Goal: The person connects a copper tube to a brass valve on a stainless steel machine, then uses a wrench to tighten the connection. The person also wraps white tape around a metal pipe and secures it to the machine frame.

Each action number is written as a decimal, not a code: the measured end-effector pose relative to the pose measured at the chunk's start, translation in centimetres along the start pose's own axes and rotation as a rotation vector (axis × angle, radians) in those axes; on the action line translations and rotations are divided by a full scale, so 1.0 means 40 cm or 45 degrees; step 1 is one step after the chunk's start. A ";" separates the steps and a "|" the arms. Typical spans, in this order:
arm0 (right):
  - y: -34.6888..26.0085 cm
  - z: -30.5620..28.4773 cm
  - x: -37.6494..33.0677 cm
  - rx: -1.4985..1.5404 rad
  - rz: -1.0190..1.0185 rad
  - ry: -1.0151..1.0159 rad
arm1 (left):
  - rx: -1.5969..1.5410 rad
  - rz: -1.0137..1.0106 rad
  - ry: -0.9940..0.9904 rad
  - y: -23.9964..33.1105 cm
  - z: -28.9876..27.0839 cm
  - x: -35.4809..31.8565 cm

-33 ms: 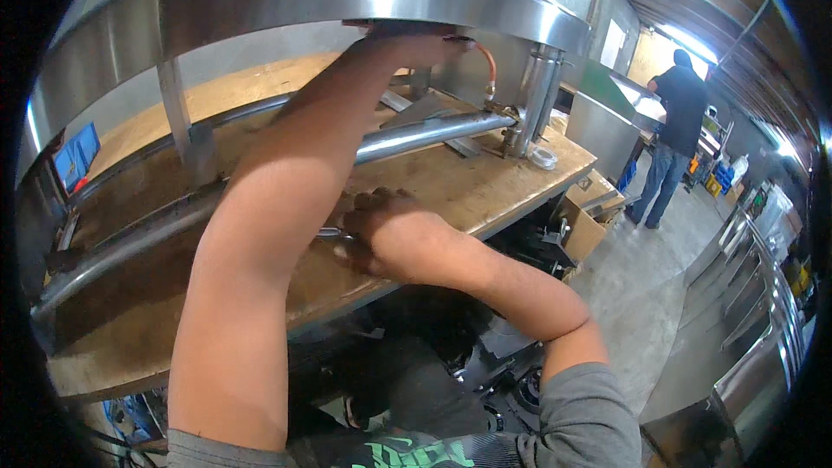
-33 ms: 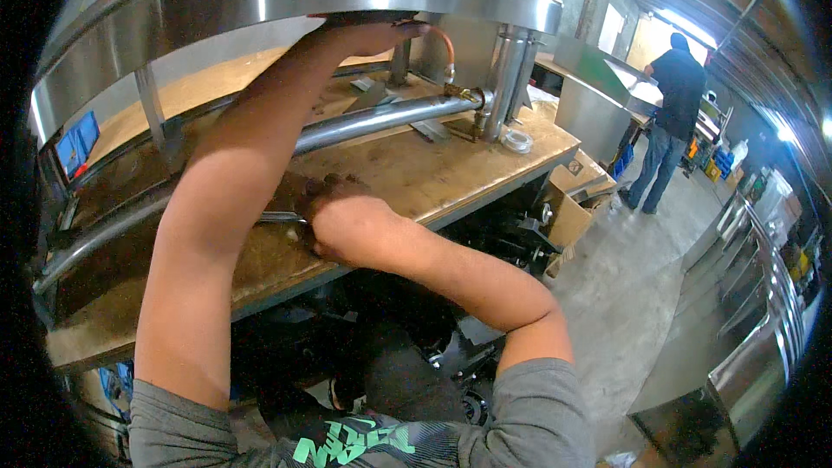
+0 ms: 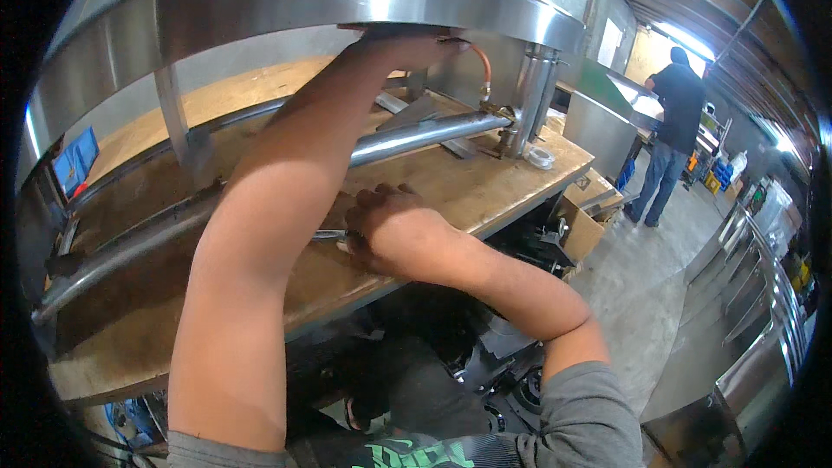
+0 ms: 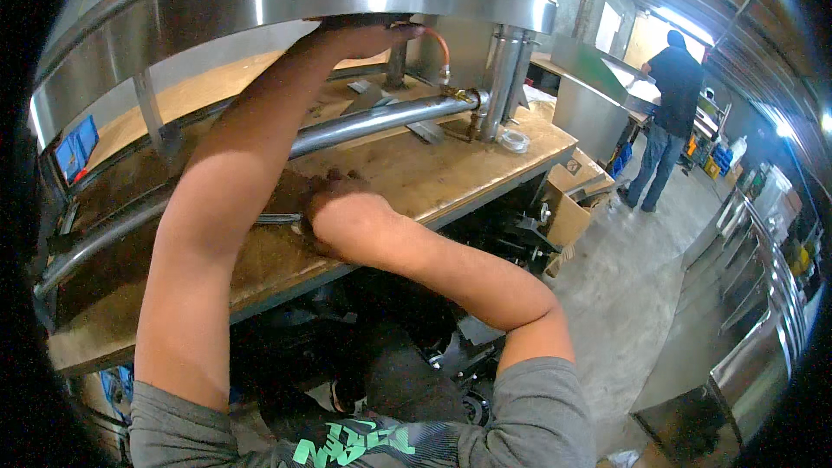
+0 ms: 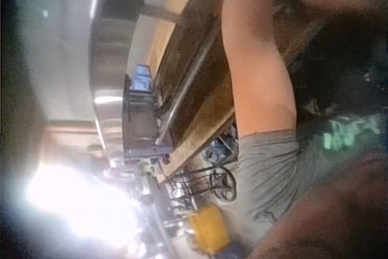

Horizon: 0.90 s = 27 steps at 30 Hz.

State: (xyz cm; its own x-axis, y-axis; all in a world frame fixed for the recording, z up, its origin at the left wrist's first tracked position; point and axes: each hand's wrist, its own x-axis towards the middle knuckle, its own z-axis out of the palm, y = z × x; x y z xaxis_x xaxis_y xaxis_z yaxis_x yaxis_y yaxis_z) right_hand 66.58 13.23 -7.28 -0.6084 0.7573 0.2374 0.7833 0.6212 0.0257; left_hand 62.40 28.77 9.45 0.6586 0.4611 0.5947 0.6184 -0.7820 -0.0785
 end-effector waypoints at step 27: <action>0.435 -0.193 -0.394 1.917 -0.163 2.199 | -0.043 -0.142 -0.014 -0.004 0.026 0.000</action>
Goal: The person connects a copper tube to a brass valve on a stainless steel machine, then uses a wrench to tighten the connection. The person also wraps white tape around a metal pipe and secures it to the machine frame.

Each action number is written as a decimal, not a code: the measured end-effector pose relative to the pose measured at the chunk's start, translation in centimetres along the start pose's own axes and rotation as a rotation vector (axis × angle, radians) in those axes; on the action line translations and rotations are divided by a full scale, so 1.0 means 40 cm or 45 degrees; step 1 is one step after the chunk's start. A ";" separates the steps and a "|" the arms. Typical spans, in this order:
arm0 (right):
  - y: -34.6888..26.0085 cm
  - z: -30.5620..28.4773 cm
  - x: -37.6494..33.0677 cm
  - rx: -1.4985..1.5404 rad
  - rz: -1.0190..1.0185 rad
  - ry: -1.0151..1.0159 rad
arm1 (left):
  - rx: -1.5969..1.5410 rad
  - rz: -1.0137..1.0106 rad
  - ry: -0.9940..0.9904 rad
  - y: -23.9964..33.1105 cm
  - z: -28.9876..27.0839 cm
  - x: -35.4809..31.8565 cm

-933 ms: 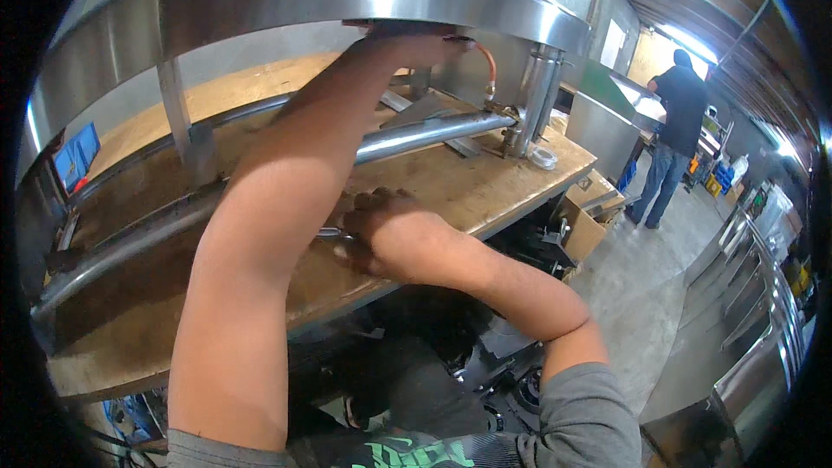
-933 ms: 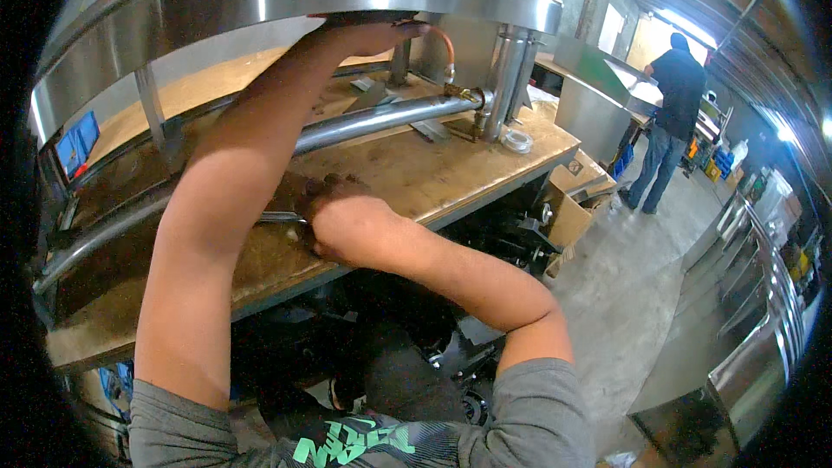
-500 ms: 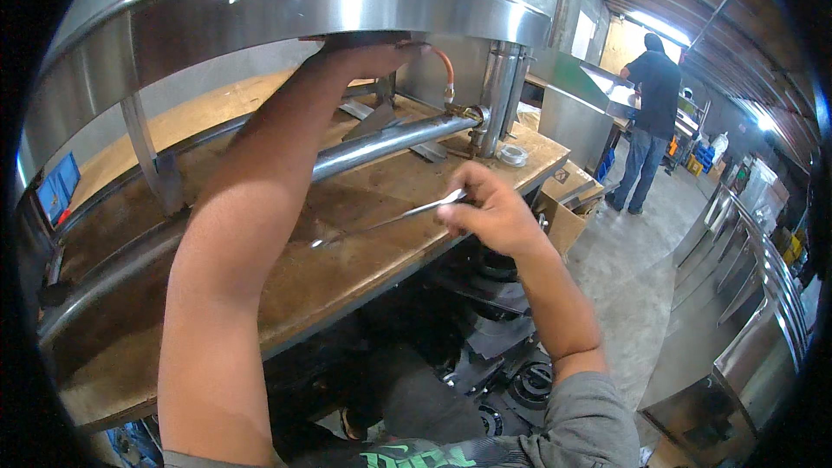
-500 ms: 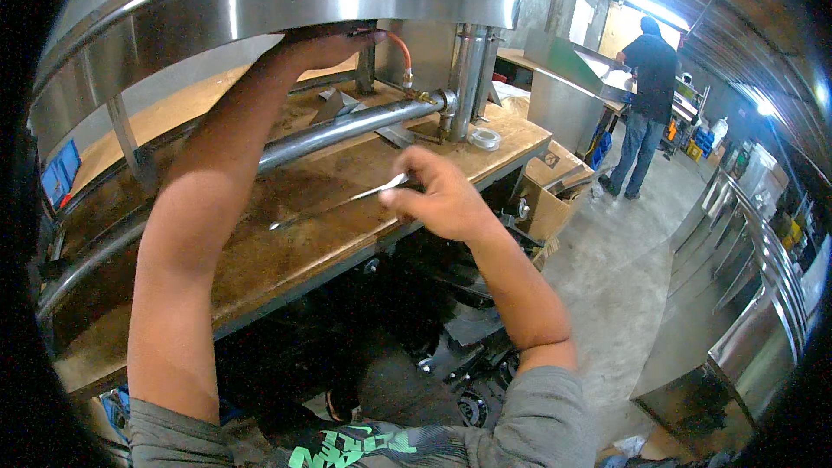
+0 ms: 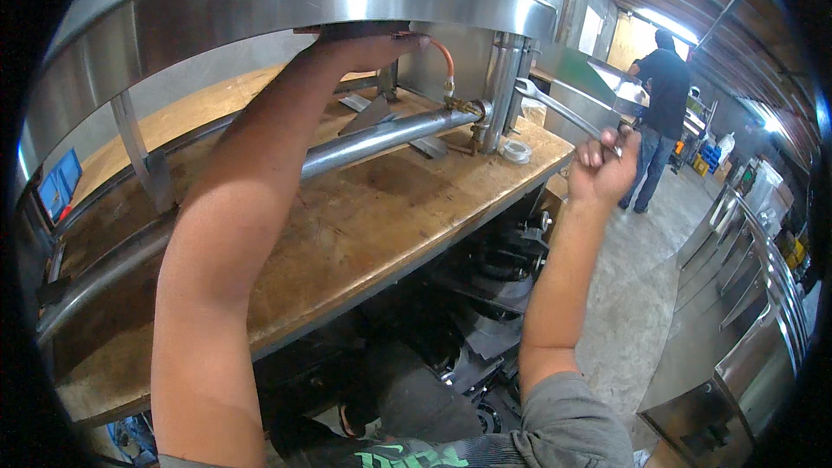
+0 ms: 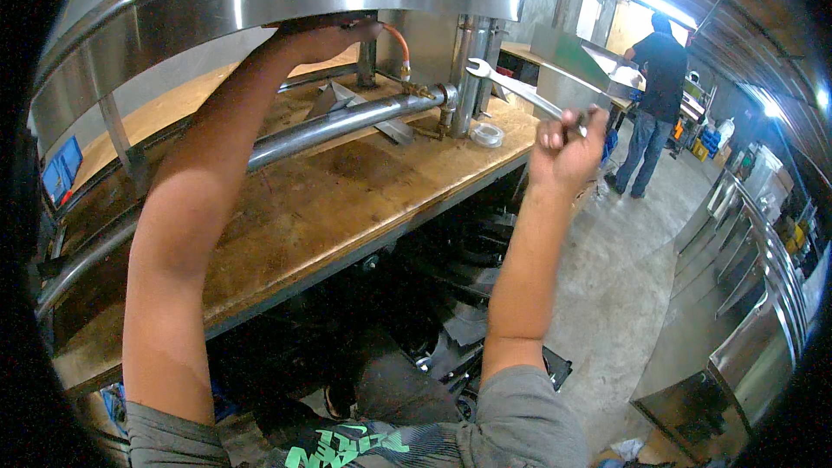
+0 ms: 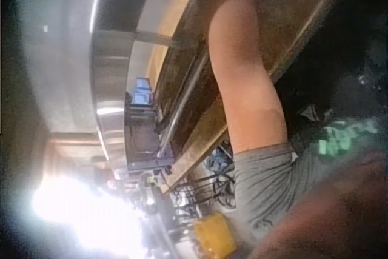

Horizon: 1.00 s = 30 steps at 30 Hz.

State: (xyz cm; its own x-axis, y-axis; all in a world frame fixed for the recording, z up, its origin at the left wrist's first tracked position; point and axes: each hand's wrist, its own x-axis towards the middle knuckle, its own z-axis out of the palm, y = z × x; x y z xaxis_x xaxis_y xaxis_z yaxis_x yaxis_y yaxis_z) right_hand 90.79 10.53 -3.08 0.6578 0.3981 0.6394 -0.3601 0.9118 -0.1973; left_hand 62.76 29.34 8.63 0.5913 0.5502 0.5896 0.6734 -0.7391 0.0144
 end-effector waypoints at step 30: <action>0.272 0.273 -0.303 -1.517 -0.531 -1.007 | -0.052 0.053 0.120 -0.010 0.017 0.008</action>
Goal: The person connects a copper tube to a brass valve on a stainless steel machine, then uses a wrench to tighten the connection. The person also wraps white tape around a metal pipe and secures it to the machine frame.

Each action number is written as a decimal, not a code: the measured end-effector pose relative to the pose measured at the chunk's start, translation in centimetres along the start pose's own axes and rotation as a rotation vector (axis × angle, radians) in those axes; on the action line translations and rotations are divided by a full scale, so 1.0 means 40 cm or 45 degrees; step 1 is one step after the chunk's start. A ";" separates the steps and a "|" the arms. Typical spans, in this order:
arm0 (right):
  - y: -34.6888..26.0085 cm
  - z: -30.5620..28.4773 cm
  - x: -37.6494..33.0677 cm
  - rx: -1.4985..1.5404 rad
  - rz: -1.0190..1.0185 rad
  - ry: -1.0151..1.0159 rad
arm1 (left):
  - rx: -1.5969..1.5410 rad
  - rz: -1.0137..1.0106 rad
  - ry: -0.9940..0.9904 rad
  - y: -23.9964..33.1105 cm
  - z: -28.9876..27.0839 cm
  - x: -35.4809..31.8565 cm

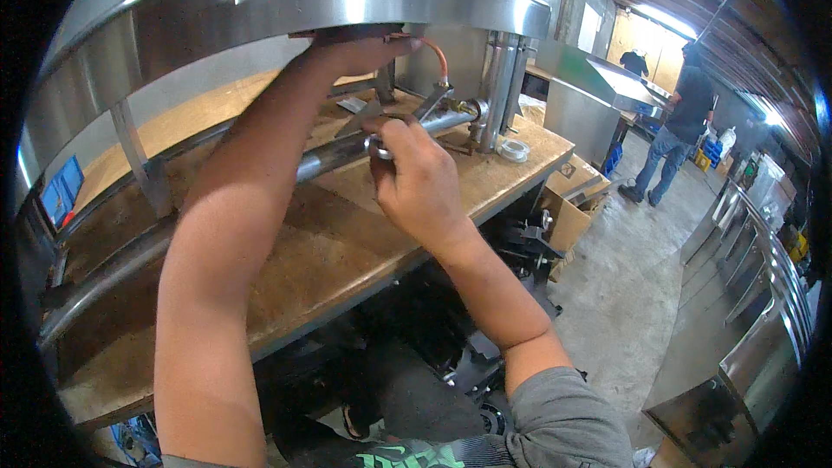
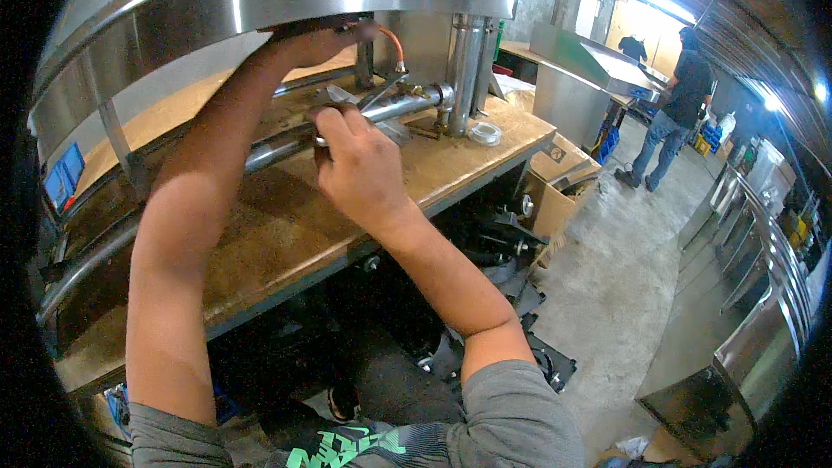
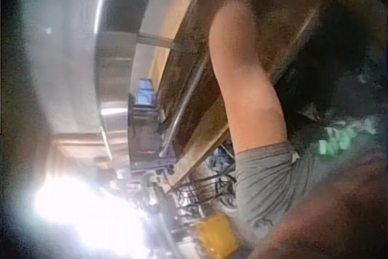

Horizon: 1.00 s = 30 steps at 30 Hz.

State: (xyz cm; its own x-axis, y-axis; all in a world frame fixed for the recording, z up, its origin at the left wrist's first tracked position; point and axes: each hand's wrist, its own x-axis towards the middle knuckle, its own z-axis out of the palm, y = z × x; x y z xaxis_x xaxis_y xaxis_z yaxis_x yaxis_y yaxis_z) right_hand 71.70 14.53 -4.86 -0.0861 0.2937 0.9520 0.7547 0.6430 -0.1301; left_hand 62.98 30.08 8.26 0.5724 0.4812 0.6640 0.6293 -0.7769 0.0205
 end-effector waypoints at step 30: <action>0.431 -0.173 0.082 1.662 1.036 0.660 | 0.075 -0.004 0.010 0.009 -0.008 -0.012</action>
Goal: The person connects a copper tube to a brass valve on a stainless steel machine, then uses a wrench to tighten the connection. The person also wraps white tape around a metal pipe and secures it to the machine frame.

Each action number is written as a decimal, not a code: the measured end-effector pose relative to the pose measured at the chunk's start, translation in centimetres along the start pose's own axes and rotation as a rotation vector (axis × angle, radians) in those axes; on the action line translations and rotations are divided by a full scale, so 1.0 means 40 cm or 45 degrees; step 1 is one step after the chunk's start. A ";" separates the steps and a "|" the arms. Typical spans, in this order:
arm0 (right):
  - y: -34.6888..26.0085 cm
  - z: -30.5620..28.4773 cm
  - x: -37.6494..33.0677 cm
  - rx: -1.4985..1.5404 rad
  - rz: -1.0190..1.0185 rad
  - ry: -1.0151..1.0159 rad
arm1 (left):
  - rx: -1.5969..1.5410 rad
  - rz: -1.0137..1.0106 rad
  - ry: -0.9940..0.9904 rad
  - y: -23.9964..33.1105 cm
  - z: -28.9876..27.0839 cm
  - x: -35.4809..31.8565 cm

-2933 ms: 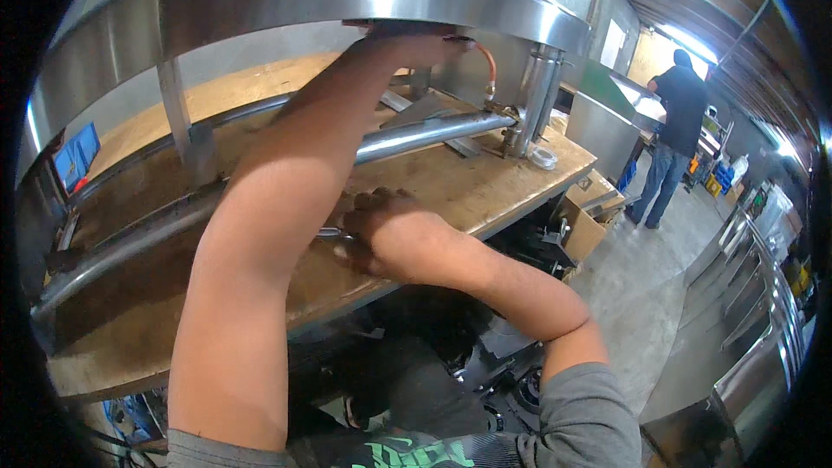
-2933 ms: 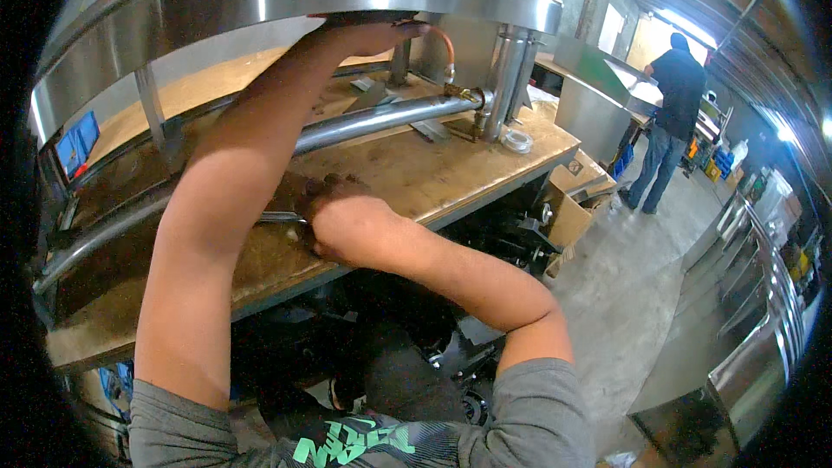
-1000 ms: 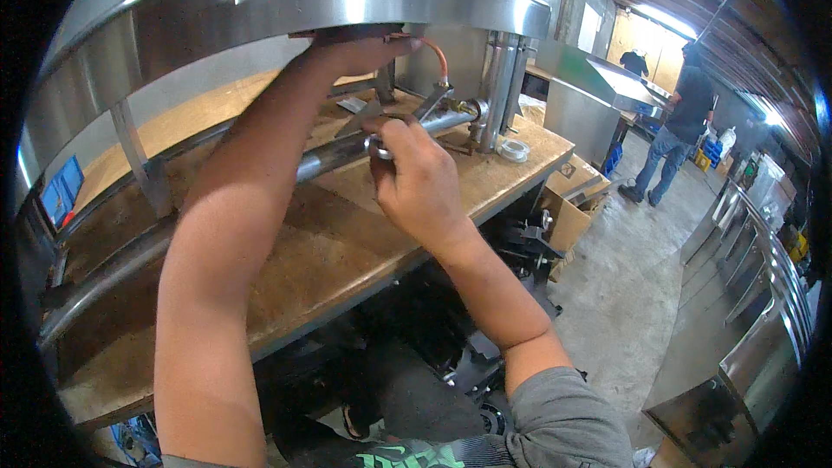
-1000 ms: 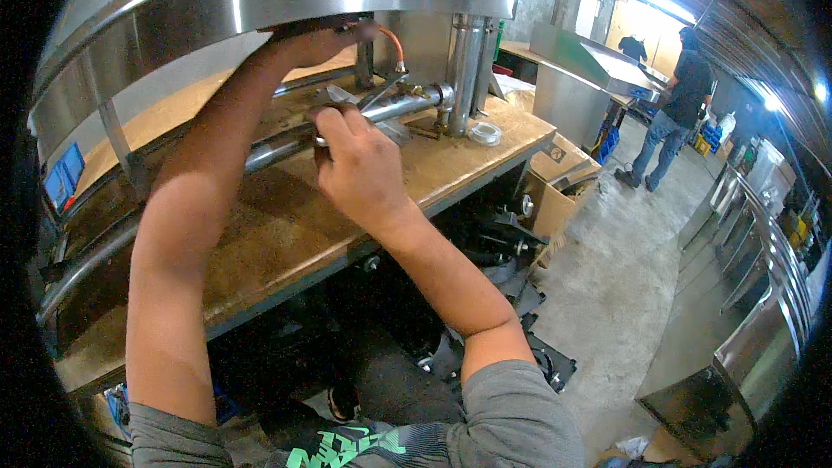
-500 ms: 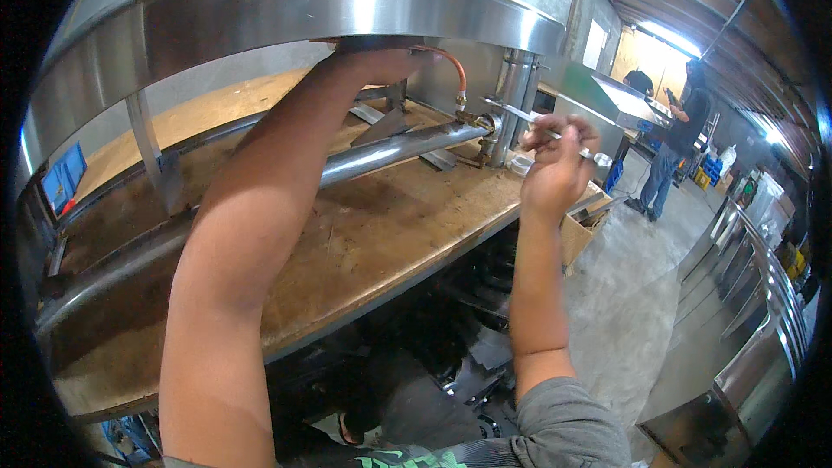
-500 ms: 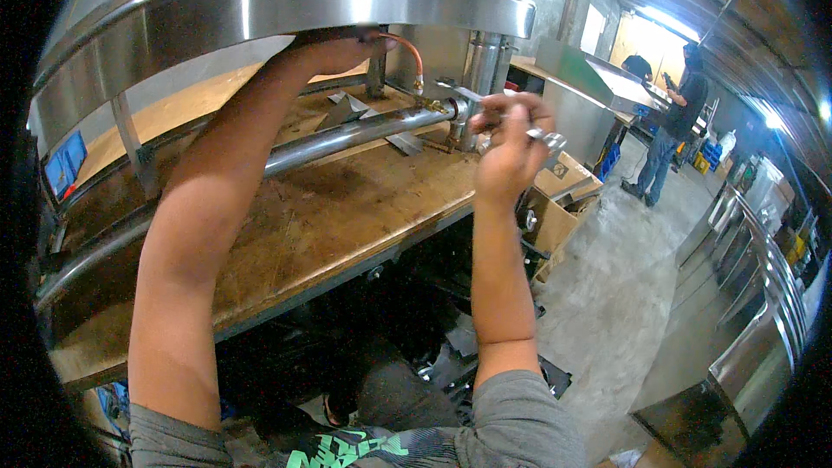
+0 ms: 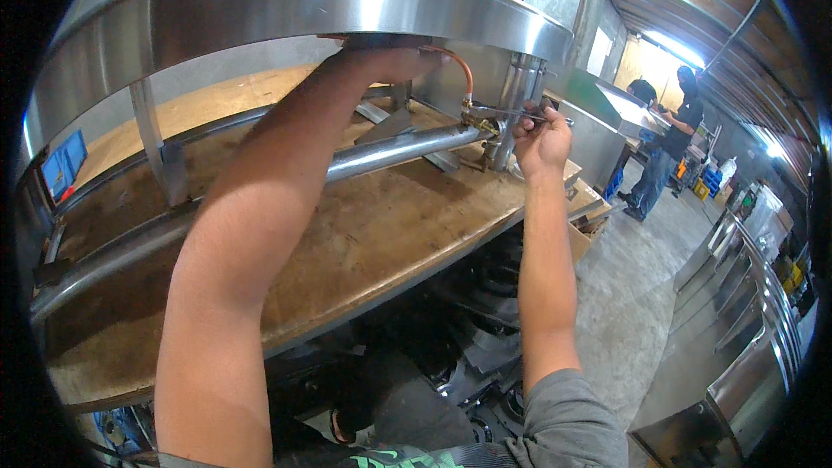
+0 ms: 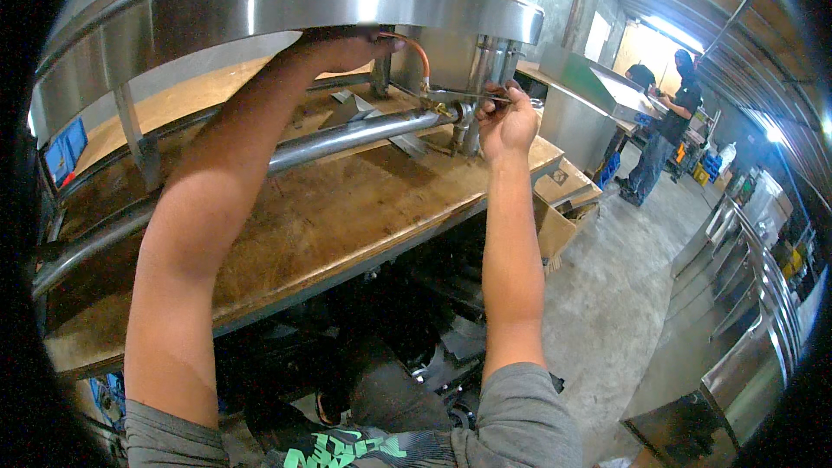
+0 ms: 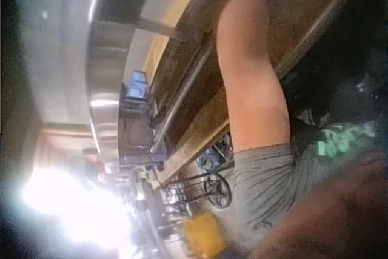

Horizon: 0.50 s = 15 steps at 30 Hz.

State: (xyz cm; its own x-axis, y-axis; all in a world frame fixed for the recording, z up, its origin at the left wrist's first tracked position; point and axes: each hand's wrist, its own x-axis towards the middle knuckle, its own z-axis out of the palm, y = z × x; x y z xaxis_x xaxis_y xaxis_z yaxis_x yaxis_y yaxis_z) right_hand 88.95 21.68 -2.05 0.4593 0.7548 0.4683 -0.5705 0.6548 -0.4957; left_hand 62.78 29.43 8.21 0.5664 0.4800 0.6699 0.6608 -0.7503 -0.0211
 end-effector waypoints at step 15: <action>0.149 0.181 -0.333 -1.905 -1.233 -0.547 | 0.018 0.021 -0.059 0.004 -0.013 0.001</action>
State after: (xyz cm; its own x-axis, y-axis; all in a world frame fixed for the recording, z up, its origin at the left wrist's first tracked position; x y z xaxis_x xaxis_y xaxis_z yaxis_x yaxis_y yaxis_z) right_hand 74.49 15.27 -5.95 -0.1037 0.2308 0.9674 0.8839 0.4674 -0.0167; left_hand 62.66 29.10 8.63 0.5989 0.4886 0.6345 0.6581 -0.7517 -0.0423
